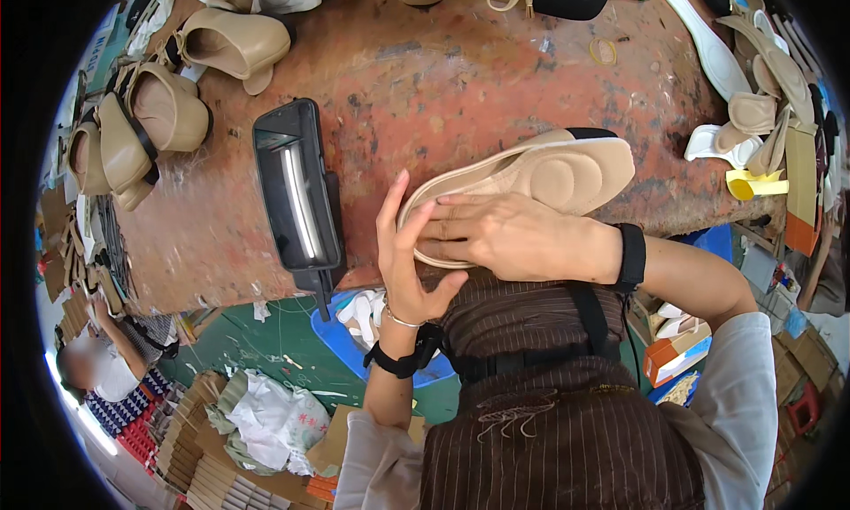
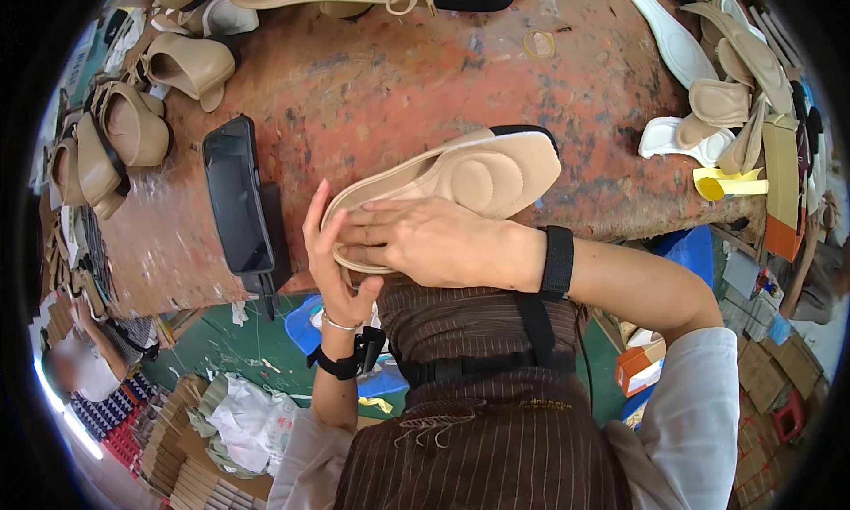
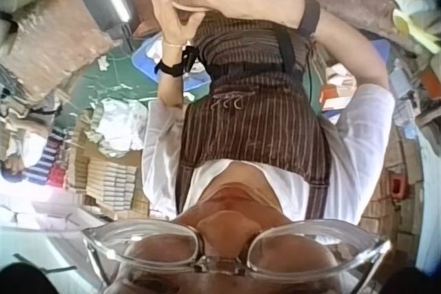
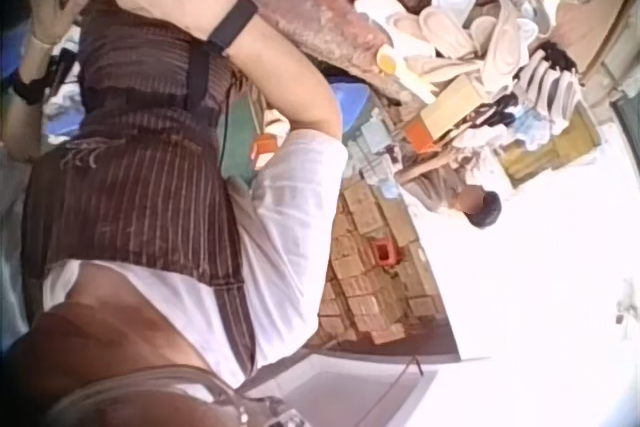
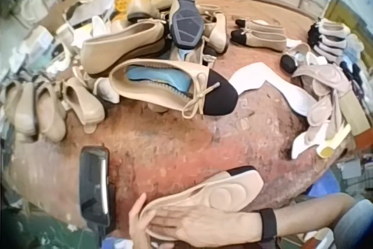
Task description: The person picks up a shoe and an insole, inserts the insole into the shoe, and presses it down by hand. They then wipe the inside of the shoe with a cloth and place it back on the table, repeating the process for several shoes.
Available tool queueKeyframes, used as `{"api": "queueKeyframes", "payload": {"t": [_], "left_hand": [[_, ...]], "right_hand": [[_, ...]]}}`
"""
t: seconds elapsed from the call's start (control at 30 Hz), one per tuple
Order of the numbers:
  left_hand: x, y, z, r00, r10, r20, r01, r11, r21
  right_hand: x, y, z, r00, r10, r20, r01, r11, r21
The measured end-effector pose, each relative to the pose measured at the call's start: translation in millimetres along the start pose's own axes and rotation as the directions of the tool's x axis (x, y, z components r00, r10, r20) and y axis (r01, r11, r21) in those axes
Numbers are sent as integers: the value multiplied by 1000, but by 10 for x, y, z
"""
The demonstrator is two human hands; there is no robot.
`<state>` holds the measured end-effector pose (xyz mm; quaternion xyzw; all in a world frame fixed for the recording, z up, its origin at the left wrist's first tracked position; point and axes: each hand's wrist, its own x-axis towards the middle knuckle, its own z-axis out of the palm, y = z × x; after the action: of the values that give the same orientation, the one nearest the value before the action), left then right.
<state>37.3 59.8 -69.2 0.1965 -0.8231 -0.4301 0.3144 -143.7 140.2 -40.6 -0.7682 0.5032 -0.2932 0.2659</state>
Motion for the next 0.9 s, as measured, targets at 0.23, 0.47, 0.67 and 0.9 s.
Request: {"api": "queueKeyframes", "payload": {"t": [0.23,0.47,0.67,0.9], "left_hand": [[-51,-31,40,994,-72,-82,72,997,-3],[-49,174,178,987,-102,-128,115,988,104],[-84,860,470,956,-177,232,64,903,425],[63,985,648,830,-321,457,-52,770,636]], "right_hand": [[-148,-243,72,966,259,3,-235,883,-405],[-268,-236,-168,973,199,-116,-227,915,-332],[-172,218,-735,563,252,-787,-610,769,-191],[-683,-748,-255,827,461,-321,-530,830,-174]]}}
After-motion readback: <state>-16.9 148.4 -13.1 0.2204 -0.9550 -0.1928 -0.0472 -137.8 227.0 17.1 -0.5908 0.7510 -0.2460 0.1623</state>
